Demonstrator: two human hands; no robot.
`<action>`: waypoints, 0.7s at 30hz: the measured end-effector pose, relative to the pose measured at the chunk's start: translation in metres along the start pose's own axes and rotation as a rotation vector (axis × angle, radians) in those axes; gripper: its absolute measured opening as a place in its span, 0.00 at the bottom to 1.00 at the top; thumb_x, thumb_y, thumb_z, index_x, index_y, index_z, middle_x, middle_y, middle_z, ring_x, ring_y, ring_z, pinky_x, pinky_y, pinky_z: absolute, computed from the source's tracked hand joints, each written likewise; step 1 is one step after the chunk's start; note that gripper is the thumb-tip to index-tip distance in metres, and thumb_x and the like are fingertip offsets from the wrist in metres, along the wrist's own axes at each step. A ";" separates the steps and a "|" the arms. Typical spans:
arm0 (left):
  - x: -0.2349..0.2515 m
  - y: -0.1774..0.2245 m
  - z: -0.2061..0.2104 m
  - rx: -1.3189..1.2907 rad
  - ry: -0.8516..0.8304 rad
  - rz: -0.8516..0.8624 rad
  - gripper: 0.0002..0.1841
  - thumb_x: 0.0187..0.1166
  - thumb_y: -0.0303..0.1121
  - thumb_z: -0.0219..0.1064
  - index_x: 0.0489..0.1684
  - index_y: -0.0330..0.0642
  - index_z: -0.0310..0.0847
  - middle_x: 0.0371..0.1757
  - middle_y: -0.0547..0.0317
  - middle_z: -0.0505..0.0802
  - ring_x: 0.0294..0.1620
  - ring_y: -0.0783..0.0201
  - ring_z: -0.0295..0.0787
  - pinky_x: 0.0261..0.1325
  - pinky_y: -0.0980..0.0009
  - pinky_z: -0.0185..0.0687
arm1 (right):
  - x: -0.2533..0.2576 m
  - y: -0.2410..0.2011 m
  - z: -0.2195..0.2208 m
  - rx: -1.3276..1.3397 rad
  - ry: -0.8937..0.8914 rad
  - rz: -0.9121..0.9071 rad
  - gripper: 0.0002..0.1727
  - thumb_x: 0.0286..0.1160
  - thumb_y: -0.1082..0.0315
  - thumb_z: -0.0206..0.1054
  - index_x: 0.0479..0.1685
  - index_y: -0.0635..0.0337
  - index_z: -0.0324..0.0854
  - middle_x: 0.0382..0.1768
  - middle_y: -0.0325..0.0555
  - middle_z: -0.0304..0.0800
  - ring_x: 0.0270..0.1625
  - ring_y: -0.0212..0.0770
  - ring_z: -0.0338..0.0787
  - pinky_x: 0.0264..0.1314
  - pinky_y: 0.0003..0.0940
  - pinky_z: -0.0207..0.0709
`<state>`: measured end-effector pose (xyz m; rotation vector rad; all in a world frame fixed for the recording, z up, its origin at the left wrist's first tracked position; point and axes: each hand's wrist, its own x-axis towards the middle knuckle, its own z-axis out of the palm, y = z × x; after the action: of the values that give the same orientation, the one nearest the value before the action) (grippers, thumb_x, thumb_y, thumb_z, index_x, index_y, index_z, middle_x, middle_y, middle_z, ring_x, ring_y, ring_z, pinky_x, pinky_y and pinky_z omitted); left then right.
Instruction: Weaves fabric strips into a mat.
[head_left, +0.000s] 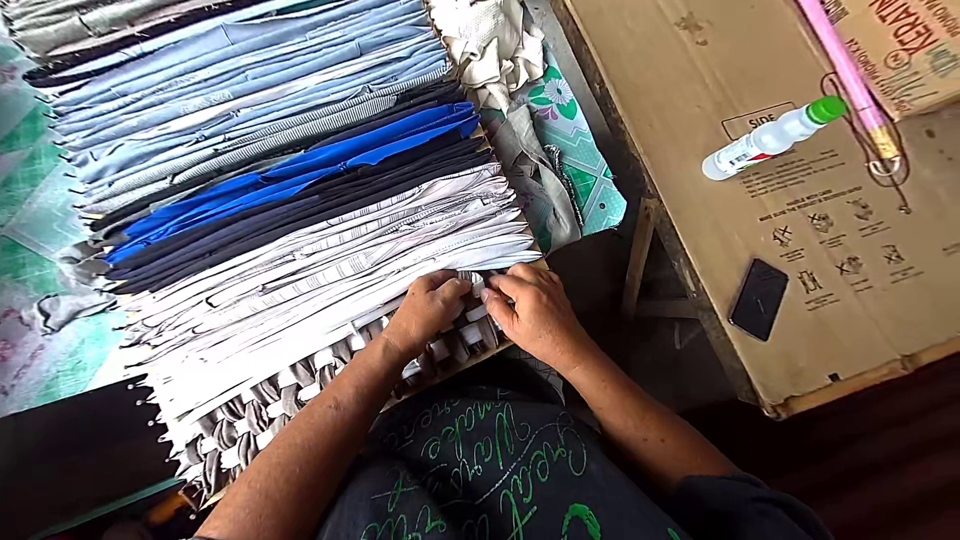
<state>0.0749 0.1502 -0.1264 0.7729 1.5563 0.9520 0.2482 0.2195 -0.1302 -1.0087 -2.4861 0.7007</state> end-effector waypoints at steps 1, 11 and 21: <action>0.000 -0.001 -0.001 0.003 -0.008 -0.006 0.15 0.88 0.36 0.55 0.35 0.42 0.85 0.29 0.62 0.86 0.34 0.69 0.83 0.43 0.66 0.79 | 0.002 0.000 0.000 0.043 -0.006 0.013 0.20 0.79 0.55 0.64 0.47 0.64 0.94 0.34 0.51 0.88 0.42 0.51 0.88 0.56 0.58 0.76; -0.029 -0.004 0.006 0.641 0.265 0.549 0.15 0.85 0.30 0.61 0.60 0.36 0.89 0.53 0.46 0.94 0.50 0.55 0.94 0.56 0.57 0.88 | 0.004 0.027 -0.041 0.031 0.263 0.110 0.08 0.73 0.70 0.67 0.37 0.69 0.88 0.40 0.56 0.84 0.39 0.48 0.86 0.40 0.45 0.82; -0.004 0.028 0.009 0.526 0.073 0.774 0.11 0.85 0.32 0.64 0.42 0.34 0.90 0.36 0.54 0.91 0.38 0.67 0.88 0.48 0.72 0.84 | 0.007 -0.001 -0.051 0.163 0.160 -0.082 0.11 0.81 0.64 0.66 0.40 0.62 0.90 0.37 0.45 0.84 0.36 0.33 0.84 0.38 0.26 0.81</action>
<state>0.0841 0.1612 -0.1002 1.8157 1.6078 1.1202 0.2689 0.2393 -0.0870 -0.8631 -2.2786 0.7524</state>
